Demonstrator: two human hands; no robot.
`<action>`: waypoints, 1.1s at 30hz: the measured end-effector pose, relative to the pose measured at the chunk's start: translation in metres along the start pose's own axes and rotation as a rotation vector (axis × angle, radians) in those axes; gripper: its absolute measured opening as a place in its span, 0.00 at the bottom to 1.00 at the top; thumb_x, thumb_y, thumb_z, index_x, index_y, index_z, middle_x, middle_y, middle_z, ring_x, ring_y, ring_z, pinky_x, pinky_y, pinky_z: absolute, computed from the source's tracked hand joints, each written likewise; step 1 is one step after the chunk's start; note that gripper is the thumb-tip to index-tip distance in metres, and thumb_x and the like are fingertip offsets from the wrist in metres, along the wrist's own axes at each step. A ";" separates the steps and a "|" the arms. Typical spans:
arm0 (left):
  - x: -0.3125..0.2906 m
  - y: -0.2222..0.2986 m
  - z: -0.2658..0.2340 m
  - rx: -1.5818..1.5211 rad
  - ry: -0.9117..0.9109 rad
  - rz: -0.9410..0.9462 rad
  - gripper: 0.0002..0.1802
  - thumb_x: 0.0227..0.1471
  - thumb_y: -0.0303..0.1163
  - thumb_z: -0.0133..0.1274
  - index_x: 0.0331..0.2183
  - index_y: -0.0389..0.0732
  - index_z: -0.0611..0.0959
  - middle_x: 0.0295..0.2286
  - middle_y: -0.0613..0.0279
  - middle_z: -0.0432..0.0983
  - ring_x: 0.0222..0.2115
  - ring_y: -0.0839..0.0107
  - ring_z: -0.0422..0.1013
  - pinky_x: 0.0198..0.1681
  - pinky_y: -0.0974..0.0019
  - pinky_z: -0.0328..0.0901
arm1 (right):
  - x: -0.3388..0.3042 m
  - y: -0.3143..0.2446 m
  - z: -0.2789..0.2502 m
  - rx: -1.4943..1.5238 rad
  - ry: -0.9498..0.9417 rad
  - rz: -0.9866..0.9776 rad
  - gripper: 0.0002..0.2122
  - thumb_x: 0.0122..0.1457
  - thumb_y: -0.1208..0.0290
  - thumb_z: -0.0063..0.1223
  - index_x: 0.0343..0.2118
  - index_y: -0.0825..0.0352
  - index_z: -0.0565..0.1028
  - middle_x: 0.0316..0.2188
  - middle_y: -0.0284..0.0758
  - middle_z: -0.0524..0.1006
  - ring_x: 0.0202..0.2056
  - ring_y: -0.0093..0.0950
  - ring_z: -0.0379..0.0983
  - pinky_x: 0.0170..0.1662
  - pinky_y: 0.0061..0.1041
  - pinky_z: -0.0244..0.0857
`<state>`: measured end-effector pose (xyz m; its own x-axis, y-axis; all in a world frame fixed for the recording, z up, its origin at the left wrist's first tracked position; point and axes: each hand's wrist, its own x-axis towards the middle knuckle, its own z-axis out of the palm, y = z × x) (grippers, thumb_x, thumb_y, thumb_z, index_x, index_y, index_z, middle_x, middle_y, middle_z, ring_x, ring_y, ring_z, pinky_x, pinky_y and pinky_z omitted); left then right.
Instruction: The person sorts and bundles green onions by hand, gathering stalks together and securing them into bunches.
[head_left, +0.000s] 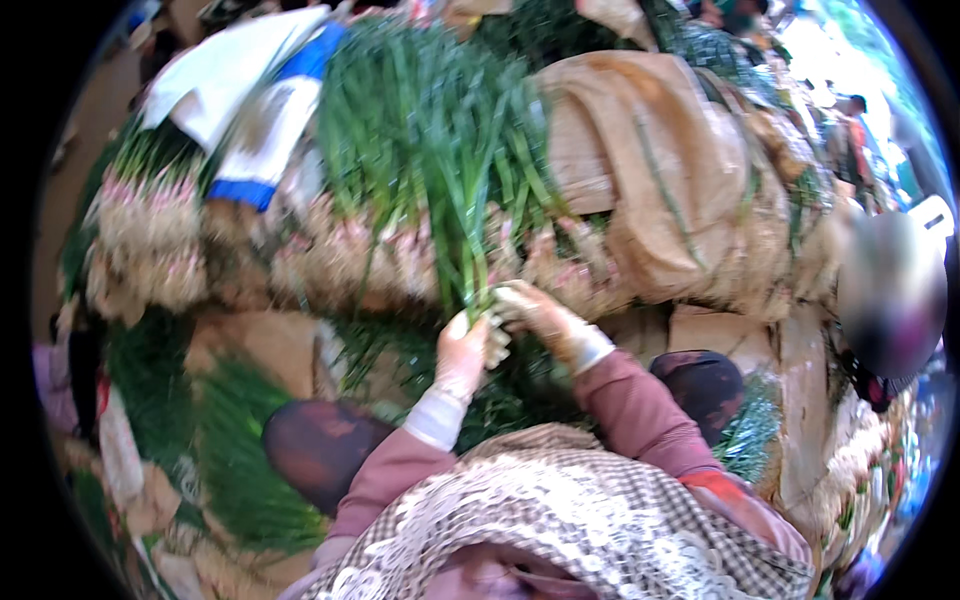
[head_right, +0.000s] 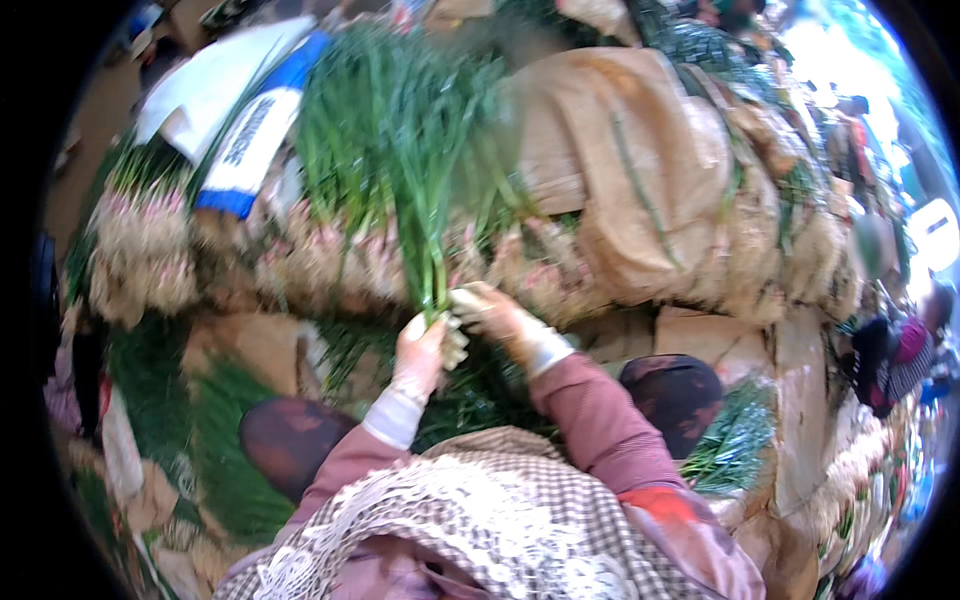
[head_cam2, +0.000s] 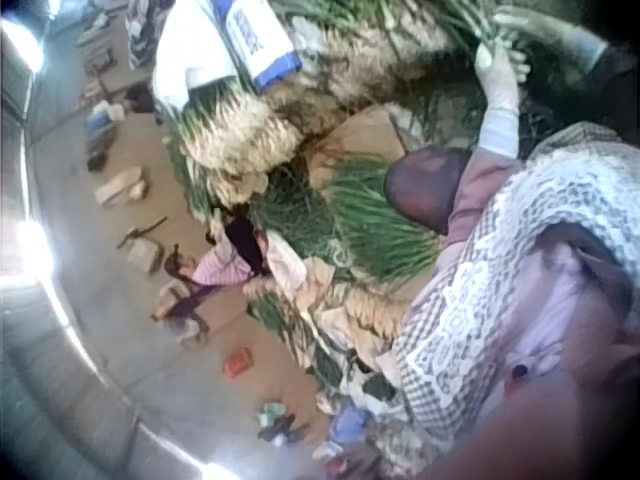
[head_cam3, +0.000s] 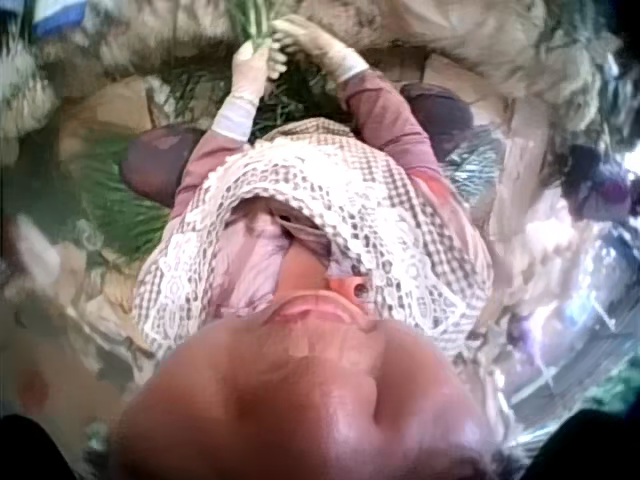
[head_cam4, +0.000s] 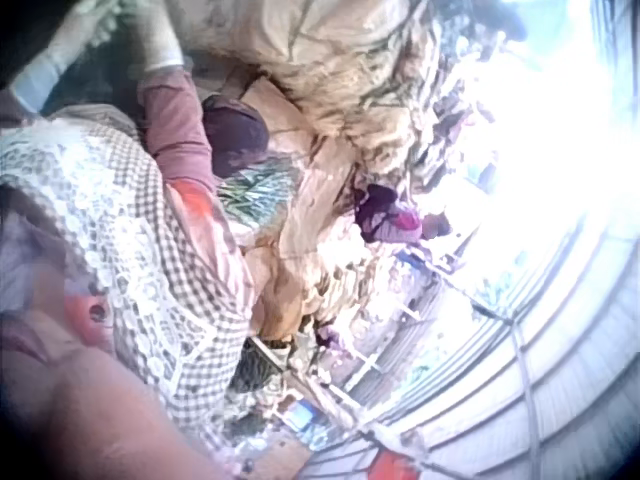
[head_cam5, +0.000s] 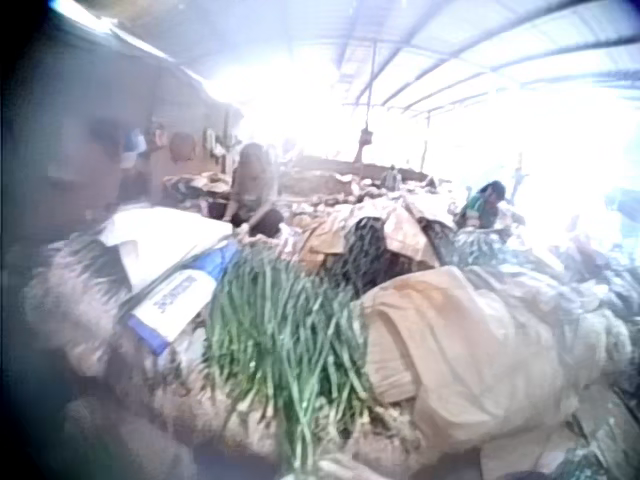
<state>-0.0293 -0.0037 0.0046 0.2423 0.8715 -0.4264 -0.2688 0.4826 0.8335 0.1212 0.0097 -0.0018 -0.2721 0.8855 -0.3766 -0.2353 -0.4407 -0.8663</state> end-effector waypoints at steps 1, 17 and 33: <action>0.000 -0.001 0.003 0.006 -0.001 -0.019 0.08 0.54 0.34 0.44 0.31 0.40 0.73 0.16 0.64 0.70 0.11 0.75 0.66 0.11 0.75 0.59 | 0.006 -0.003 0.010 -0.282 0.146 -0.156 0.16 0.55 0.57 0.47 0.30 0.69 0.72 0.25 0.32 0.73 0.30 0.28 0.70 0.35 0.29 0.63; 0.000 0.004 0.007 -0.175 -0.139 0.114 0.16 0.54 0.40 0.44 0.36 0.35 0.72 0.21 0.58 0.73 0.20 0.72 0.70 0.24 0.71 0.67 | 0.022 -0.040 0.025 -0.645 0.215 -0.350 0.14 0.58 0.67 0.45 0.44 0.67 0.66 0.25 0.37 0.72 0.24 0.24 0.70 0.25 0.24 0.65; -0.004 0.011 0.008 -0.640 -0.610 -0.097 0.27 0.55 0.53 0.36 0.27 0.37 0.77 0.07 0.69 0.55 0.07 0.75 0.53 0.09 0.72 0.50 | 0.015 -0.039 -0.023 -0.062 -0.079 0.192 0.21 0.59 0.51 0.36 0.39 0.64 0.73 0.29 0.34 0.76 0.28 0.26 0.71 0.32 0.24 0.66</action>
<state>-0.0257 -0.0027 0.0182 0.6965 0.7140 -0.0720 -0.6463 0.6677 0.3695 0.1478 0.0439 0.0184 -0.3791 0.7708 -0.5119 -0.1149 -0.5882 -0.8005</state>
